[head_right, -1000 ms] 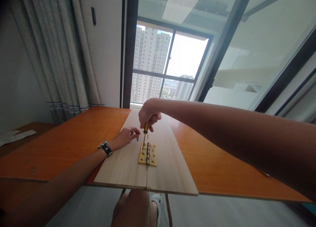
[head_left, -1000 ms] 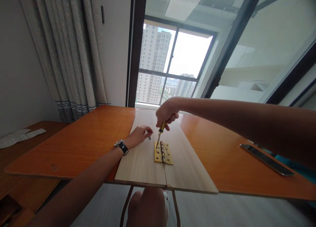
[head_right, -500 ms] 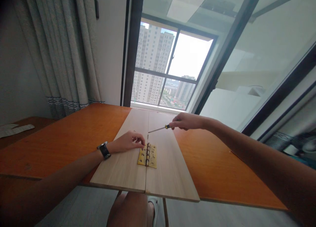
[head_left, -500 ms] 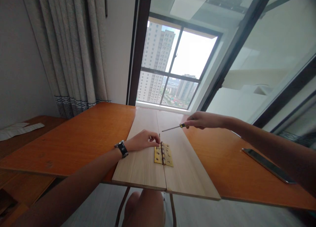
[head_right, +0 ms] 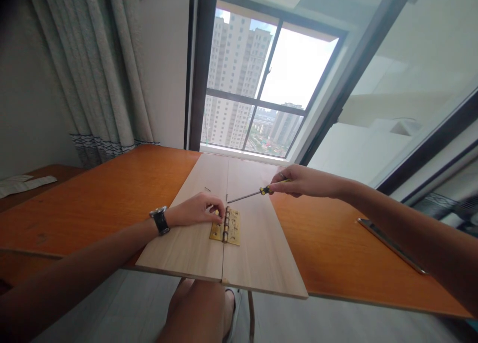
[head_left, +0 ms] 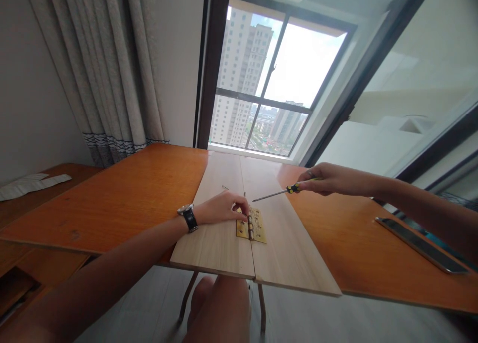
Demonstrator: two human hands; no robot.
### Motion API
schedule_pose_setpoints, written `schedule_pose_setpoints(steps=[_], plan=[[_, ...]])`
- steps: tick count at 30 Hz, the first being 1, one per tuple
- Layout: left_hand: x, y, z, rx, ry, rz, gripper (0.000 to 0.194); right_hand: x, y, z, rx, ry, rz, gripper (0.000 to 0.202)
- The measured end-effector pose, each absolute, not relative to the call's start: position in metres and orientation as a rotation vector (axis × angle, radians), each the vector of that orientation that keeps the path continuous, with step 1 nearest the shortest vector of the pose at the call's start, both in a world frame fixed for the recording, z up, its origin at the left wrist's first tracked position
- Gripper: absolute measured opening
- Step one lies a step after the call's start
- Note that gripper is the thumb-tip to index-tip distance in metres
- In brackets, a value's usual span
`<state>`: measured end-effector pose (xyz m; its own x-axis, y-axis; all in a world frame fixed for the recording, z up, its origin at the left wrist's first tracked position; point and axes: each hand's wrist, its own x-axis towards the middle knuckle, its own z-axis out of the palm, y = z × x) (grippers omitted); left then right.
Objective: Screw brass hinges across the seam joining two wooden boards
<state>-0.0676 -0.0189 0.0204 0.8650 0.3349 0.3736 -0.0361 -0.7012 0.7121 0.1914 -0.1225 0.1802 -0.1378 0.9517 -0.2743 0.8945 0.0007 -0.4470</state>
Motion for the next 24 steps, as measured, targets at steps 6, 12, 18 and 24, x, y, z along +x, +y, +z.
schedule_pose_setpoints(steps=[6, 12, 18, 24], plan=[[-0.067, -0.018, 0.02, 2.273, 0.193, 0.589, 0.012, 0.196, -0.126, 0.181, -1.977, -2.234, 0.788, 0.051], [-0.067, -0.017, 0.017, 2.267, 0.174, 0.579, 0.013, 0.184, -0.129, 0.188, -2.056, -2.321, 0.741, 0.059], [-0.065, -0.015, 0.013, 2.295, 0.216, 0.581, 0.009, 0.164, -0.133, 0.191, -2.062, -2.456, 0.59, 0.066], [-0.064, -0.014, 0.009, 2.296, 0.227, 0.563, 0.014, 0.146, -0.133, 0.187, -1.992, -2.68, 0.241, 0.052]])
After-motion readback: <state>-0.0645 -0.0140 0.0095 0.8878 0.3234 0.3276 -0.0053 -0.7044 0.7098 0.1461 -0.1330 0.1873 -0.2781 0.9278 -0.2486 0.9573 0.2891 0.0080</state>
